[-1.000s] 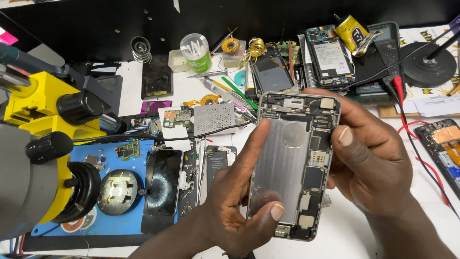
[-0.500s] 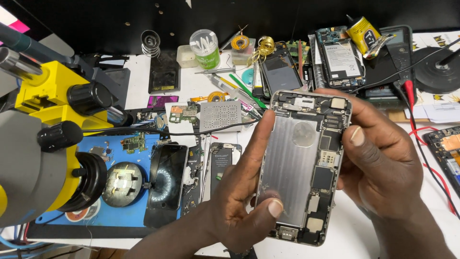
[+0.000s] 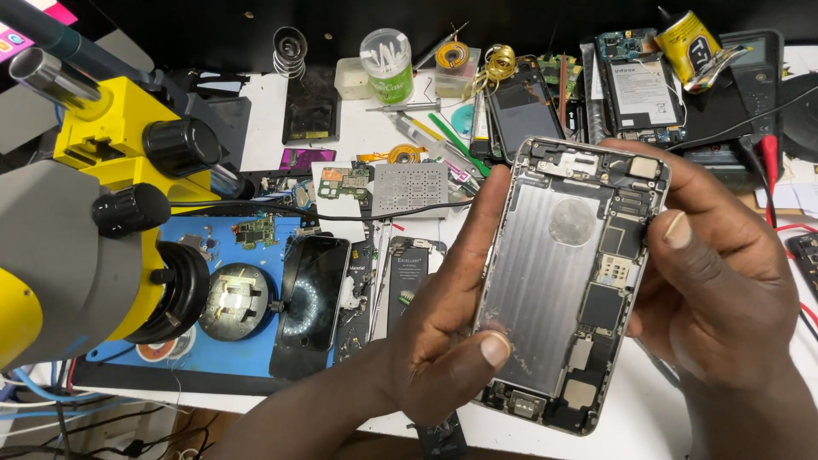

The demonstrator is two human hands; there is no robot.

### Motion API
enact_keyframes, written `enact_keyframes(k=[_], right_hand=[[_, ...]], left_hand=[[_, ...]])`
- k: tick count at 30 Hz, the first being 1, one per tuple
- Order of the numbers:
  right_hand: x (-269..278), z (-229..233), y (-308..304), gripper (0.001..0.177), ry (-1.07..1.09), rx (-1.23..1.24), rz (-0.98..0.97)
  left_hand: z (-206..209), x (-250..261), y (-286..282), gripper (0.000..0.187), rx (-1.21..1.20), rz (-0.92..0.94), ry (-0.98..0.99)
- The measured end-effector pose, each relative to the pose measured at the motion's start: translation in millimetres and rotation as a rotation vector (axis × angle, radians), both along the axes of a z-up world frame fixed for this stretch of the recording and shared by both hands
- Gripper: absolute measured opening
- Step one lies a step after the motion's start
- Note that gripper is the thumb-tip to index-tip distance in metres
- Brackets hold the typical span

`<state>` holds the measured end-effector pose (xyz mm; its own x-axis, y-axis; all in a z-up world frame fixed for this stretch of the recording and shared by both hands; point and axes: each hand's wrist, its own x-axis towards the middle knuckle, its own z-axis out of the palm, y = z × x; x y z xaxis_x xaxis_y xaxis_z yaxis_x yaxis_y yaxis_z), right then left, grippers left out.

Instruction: The person is repairing a disassembled smartphone. They use a green plastic spudger to pry and separate internal components from the phone's frame, then switch to a white plastic spudger to carefully lift and disconnect ribbon cables and connectors.

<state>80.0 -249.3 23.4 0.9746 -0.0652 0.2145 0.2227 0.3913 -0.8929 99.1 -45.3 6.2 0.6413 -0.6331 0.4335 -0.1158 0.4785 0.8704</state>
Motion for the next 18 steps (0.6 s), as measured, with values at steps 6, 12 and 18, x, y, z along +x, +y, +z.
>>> enact_keyframes(k=[6, 12, 18], right_hand=[[0.8, 0.7, 0.4, 0.057, -0.002, -0.013, -0.005], [1.2, 5.2, -0.2, 0.057, -0.013, -0.039, 0.054], [2.5, 5.2, -1.3, 0.056, 0.002, -0.028, 0.083]], left_hand=[[4.7, 0.8, 0.0, 0.093, -0.022, -0.036, 0.000], [7.7, -1.3, 0.1, 0.090, 0.042, 0.059, -0.046], [8.4, -0.1, -2.7, 0.089, -0.083, -0.100, 0.073]])
